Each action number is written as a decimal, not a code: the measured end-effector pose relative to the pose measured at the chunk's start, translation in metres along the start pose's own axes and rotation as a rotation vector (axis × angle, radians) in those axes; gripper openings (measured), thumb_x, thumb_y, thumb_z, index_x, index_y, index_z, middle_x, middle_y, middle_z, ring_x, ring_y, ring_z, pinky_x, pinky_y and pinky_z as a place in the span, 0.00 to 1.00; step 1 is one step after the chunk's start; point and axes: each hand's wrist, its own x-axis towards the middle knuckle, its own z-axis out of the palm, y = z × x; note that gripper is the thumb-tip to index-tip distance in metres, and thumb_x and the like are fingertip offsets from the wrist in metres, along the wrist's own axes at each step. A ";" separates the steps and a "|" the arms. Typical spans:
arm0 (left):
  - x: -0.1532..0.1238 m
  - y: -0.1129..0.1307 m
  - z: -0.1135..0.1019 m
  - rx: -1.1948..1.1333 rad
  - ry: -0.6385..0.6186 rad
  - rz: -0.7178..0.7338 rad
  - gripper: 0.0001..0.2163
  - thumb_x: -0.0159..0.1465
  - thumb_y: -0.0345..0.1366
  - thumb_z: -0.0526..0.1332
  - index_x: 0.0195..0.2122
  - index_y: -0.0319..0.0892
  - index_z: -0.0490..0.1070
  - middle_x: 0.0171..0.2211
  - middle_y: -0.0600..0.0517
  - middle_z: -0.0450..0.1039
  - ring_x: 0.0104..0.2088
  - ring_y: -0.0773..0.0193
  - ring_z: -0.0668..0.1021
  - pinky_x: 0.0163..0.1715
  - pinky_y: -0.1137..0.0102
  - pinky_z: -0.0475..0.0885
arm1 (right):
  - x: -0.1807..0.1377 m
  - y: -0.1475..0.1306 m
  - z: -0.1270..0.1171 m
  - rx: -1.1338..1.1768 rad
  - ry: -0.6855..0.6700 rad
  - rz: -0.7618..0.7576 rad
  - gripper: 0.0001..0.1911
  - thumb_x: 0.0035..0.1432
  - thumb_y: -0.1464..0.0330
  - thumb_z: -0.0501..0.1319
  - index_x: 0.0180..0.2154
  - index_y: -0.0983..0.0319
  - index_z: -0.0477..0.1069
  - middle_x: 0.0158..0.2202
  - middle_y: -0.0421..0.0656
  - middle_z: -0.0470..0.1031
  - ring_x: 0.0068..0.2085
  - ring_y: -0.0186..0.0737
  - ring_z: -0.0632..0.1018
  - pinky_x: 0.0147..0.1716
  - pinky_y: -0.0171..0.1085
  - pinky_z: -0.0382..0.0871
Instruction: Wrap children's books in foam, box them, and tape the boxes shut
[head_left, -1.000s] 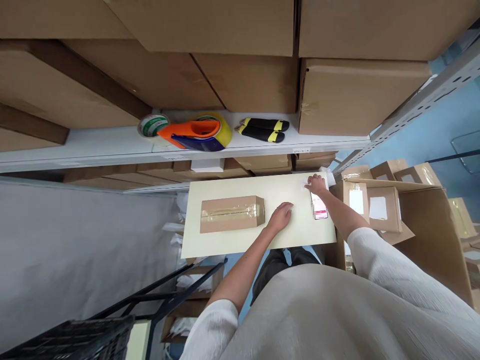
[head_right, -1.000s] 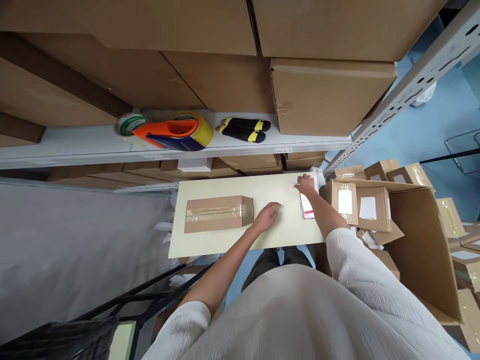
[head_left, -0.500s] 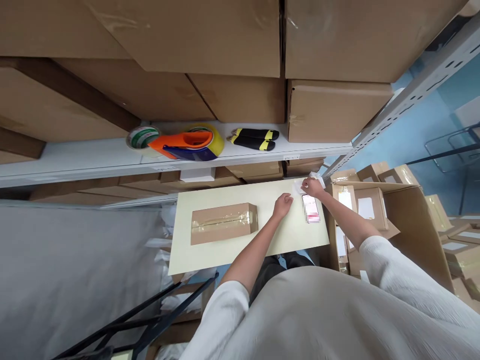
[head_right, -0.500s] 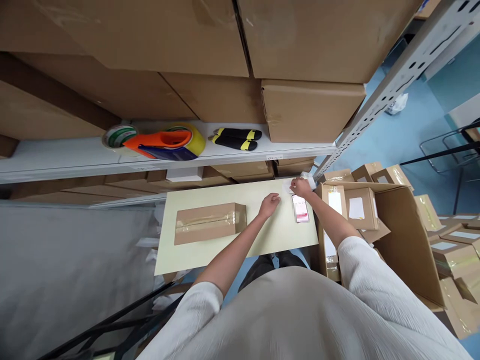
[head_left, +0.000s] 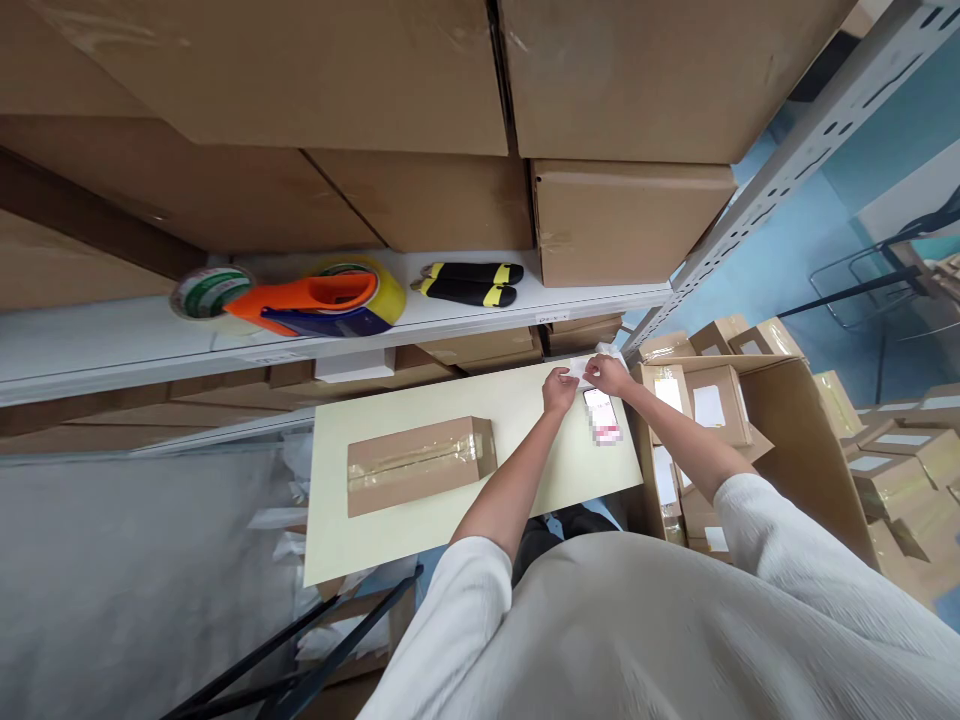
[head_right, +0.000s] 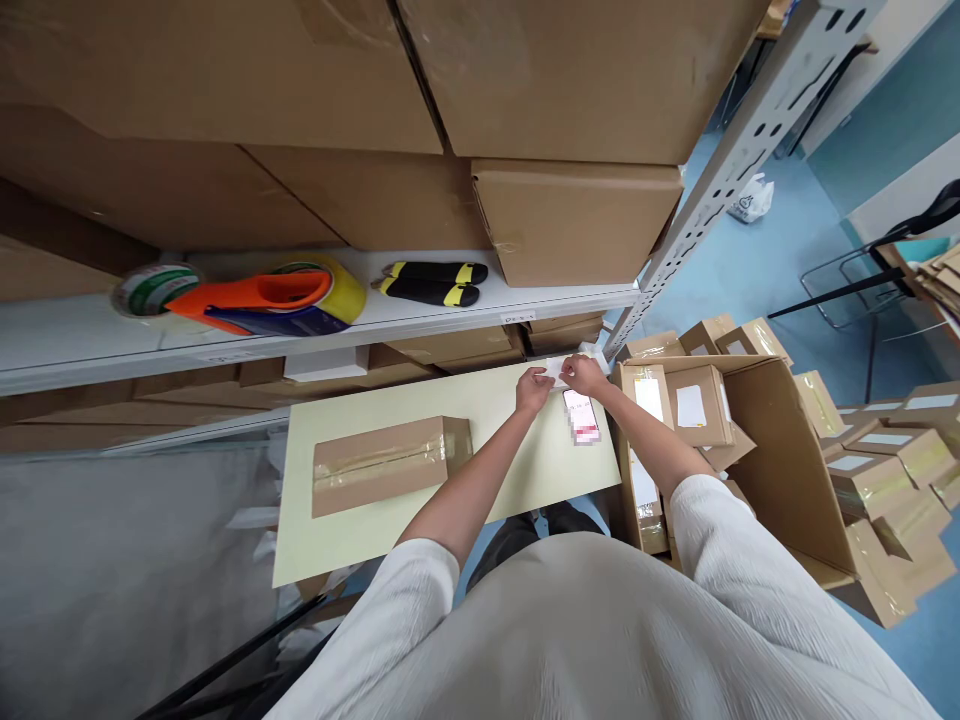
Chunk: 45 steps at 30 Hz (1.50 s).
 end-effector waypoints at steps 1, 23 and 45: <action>0.000 0.000 0.000 -0.004 -0.004 0.003 0.14 0.62 0.31 0.70 0.49 0.44 0.77 0.40 0.49 0.85 0.41 0.57 0.85 0.48 0.61 0.79 | 0.000 0.000 -0.001 -0.004 -0.001 -0.004 0.09 0.70 0.65 0.62 0.45 0.61 0.80 0.48 0.48 0.83 0.51 0.47 0.80 0.51 0.39 0.69; -0.003 -0.002 -0.001 0.086 0.032 -0.010 0.16 0.59 0.29 0.66 0.49 0.46 0.78 0.39 0.51 0.84 0.41 0.59 0.84 0.46 0.65 0.78 | -0.007 0.010 -0.012 -0.096 -0.004 0.013 0.10 0.71 0.67 0.60 0.45 0.61 0.80 0.51 0.50 0.83 0.55 0.52 0.79 0.56 0.45 0.66; -0.013 0.008 -0.001 0.149 0.076 0.023 0.10 0.65 0.27 0.65 0.44 0.48 0.73 0.35 0.55 0.80 0.40 0.60 0.82 0.46 0.66 0.74 | -0.016 0.021 -0.023 -0.246 0.014 0.020 0.16 0.74 0.68 0.56 0.51 0.62 0.81 0.54 0.56 0.80 0.58 0.58 0.75 0.61 0.50 0.60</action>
